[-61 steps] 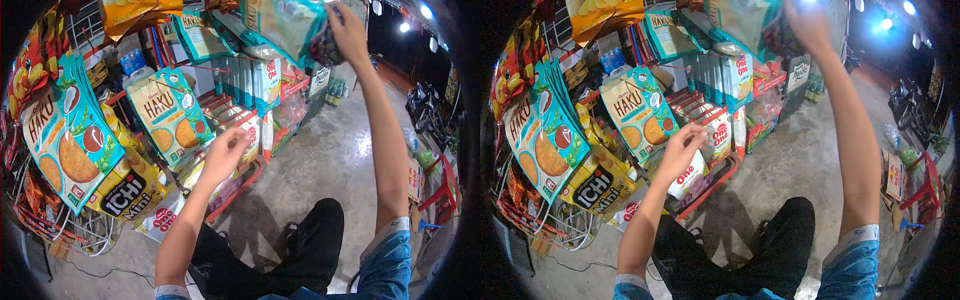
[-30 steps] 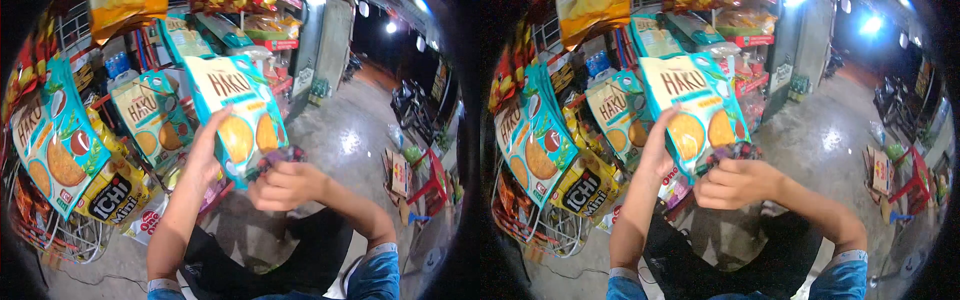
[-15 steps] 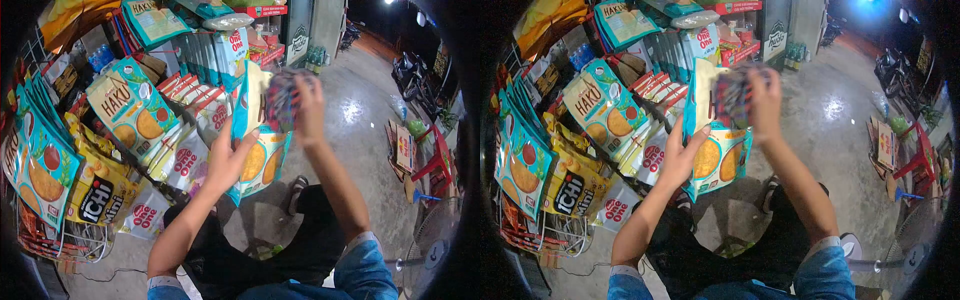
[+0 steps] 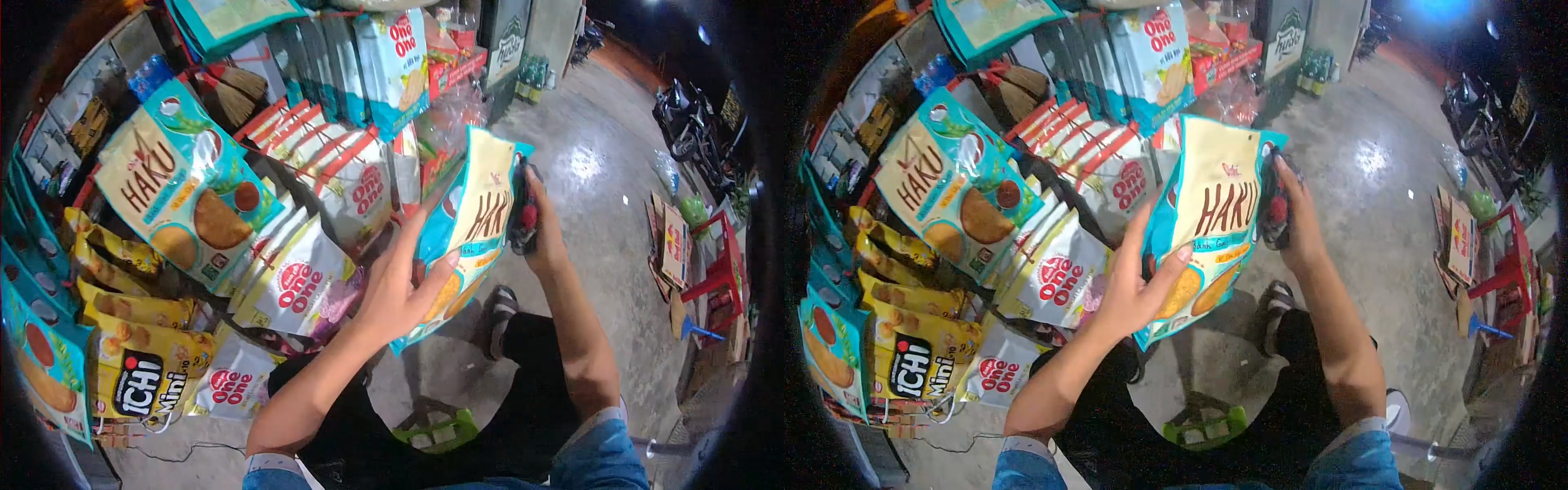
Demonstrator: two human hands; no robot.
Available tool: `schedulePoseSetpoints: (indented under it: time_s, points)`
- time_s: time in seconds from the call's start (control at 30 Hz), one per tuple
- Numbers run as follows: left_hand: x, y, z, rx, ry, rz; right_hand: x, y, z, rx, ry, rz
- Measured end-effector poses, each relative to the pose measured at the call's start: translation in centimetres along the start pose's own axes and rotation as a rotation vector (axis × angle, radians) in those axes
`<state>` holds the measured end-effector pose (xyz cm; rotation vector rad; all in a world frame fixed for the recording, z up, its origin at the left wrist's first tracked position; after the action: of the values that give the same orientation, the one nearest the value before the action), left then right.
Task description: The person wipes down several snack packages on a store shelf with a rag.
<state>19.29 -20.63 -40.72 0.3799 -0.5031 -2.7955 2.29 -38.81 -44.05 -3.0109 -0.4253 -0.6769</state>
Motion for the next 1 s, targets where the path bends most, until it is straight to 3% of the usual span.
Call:
schedulePoseSetpoints:
  time_s: [0.07,0.13,0.23,0.33,0.37,0.5,0.67,0.73,0.8,0.87,0.93,0.97,1.0]
  points:
    - [-0.8,0.2,1.7,0.165,0.109,0.122,-0.1,0.4,0.8,0.135,-0.035,-0.027]
    - [-1.2,0.5,1.2,0.308,0.150,0.205,0.5,0.1,0.0,0.093,-0.092,-0.026]
    - [-1.8,0.4,-0.2,0.039,0.055,0.190,0.8,-0.7,-1.1,0.030,-0.207,-0.093]
    - [-2.8,0.2,-0.1,0.022,-0.169,0.325,2.0,-2.1,-2.1,0.015,-0.317,-0.181]
    - [-3.8,0.4,0.8,0.227,0.111,0.377,2.6,-2.7,-2.6,-0.046,-0.413,-0.210]
    - [-5.3,0.4,1.0,0.181,0.167,0.320,3.1,-3.5,-3.0,-0.146,-0.556,-0.263]
    - [-3.0,0.4,0.6,0.021,0.387,-0.041,4.2,-4.6,-3.5,-0.305,-0.805,-0.401]
    - [-2.2,0.4,-0.9,0.081,0.421,-0.123,5.1,-5.3,-3.6,-0.465,-0.814,-0.495]
    - [-1.7,0.1,-2.6,-0.235,0.268,-0.195,4.6,-4.9,-3.2,-0.377,-0.802,-0.459]
    - [-0.7,-0.1,-2.9,-0.304,0.098,-0.165,4.4,-4.8,-2.5,-0.295,-0.788,-0.429]
    - [-0.6,0.3,-2.5,-0.206,-0.099,-0.017,4.4,-5.6,-3.7,-0.530,-0.730,-0.180]
    - [-0.5,0.2,-2.9,-0.220,-0.137,-0.022,4.6,-5.9,-3.5,-0.526,-0.730,-0.179]
    - [-0.4,0.2,-3.3,-0.222,-0.138,-0.024,5.4,-7.1,-4.2,-0.726,-0.874,-0.168]
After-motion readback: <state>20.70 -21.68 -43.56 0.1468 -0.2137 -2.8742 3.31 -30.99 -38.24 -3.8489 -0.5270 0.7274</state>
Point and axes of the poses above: each hand's wrist, its own y-axis towards the middle knuckle, its own x-axis out of the palm, z = x × y, the point moved 7 cm from there along y, towards the middle knuckle
